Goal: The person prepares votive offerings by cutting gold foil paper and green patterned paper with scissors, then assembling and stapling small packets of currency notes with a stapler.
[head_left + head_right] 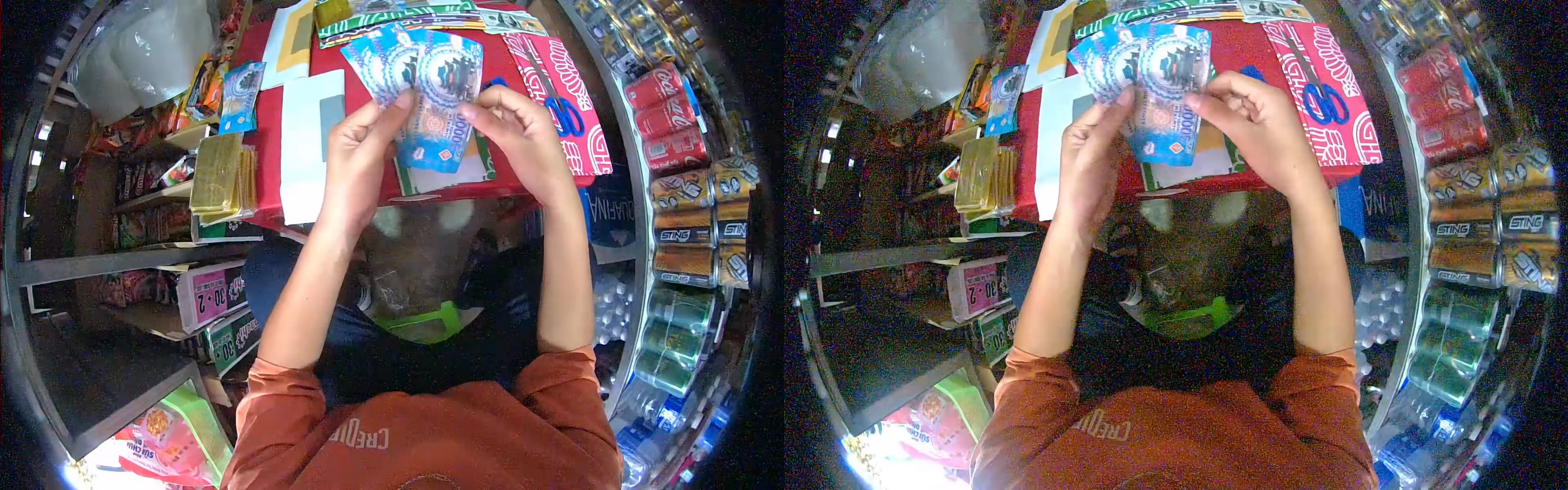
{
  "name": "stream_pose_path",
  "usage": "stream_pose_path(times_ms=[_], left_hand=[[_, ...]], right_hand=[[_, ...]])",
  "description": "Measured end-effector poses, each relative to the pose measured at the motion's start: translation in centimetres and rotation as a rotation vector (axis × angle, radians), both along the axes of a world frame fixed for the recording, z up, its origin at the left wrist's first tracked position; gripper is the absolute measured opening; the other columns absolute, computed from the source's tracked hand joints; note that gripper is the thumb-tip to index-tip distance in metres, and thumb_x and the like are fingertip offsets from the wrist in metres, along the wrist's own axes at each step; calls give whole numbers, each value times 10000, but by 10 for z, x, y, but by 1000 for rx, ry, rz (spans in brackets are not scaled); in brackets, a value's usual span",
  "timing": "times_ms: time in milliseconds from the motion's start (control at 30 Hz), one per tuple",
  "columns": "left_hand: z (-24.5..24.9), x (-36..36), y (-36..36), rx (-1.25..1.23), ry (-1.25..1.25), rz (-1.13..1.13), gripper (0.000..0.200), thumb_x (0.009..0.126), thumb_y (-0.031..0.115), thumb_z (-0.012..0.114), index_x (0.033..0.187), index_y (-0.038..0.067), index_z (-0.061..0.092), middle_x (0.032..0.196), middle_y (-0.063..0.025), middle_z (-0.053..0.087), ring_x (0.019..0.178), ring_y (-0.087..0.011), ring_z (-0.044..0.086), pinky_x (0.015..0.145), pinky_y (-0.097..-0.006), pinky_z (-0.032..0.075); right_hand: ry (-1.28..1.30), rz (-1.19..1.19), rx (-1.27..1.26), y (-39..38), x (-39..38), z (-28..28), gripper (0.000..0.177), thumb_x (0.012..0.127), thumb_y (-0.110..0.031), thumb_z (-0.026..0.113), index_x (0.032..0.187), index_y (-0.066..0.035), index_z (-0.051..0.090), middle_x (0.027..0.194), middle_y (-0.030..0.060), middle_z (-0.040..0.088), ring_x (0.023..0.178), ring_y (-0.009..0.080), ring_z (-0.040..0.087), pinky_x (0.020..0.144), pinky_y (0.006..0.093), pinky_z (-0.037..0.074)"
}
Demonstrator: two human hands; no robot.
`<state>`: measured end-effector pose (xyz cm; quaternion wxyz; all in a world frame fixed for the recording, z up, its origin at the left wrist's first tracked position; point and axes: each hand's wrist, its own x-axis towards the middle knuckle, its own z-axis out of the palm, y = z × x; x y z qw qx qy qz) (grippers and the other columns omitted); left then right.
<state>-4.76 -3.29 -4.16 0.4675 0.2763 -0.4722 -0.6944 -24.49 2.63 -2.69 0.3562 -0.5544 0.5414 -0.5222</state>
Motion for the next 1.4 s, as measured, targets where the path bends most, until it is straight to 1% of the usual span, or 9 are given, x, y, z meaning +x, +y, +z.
stream_pose_path(times_ms=[100,200,300,500,700,800,1000,1300,1400], left_hand=[[1,1,2,9,-15,-19,240,1023,250,644,1098,48,750,960,19,733,805,-19,609,707,-198,471],[1,6,2,17,12,-57,243,1042,206,602,1143,11,708,1061,-67,743,929,-114,686,853,-291,539],[-2,9,0,-32,12,-57,242,1048,219,600,1106,26,735,973,-25,740,861,-51,647,778,-229,523],[4,11,3,-10,57,-29,239,1046,210,607,1113,19,734,992,-28,740,880,-58,646,799,-243,524],[4,7,5,-54,62,-49,246,1042,198,615,1153,11,730,1040,-26,737,940,-52,636,858,-242,517],[11,3,10,-5,109,0,251,1044,227,615,1107,19,742,965,10,717,874,-34,603,789,-222,492],[5,14,1,-82,-25,42,263,1060,284,580,1043,61,717,859,60,640,727,0,493,637,-192,371],[9,10,6,-113,-2,92,264,1028,267,653,995,24,753,820,51,657,743,1,517,651,-194,403],[9,6,7,-101,9,113,236,1035,247,631,951,52,735,834,59,619,732,-16,477,643,-196,350]], right_hand=[[-83,31,-14,-2,5,-3,156,980,-200,710,911,-62,682,740,-106,522,677,-16,416,576,205,297],[6,27,17,-2,6,-3,154,974,-206,716,925,-64,680,711,-118,483,640,-20,371,540,211,249],[63,2,44,-1,11,0,159,962,-212,729,937,-64,678,691,-123,458,617,-18,340,522,220,217],[-27,-73,-83,-6,33,3,167,951,-198,741,981,-49,674,761,-91,557,660,-18,440,561,194,315],[-272,-5,-137,-8,42,5,223,955,-118,723,1136,8,687,1069,27,723,930,74,658,812,236,522],[-270,17,-102,-8,37,3,251,950,-91,723,1172,20,693,1100,44,727,976,94,667,873,256,532],[-270,-29,-37,-5,36,4,259,936,-97,740,1160,31,721,1072,57,745,946,90,672,856,254,535],[-290,-55,-13,-4,36,5,257,932,-102,741,1154,28,729,1084,80,751,964,107,688,871,263,543],[-278,-50,-22,-4,37,5,252,934,-96,736,1156,25,723,1092,77,748,967,113,691,874,270,546]])
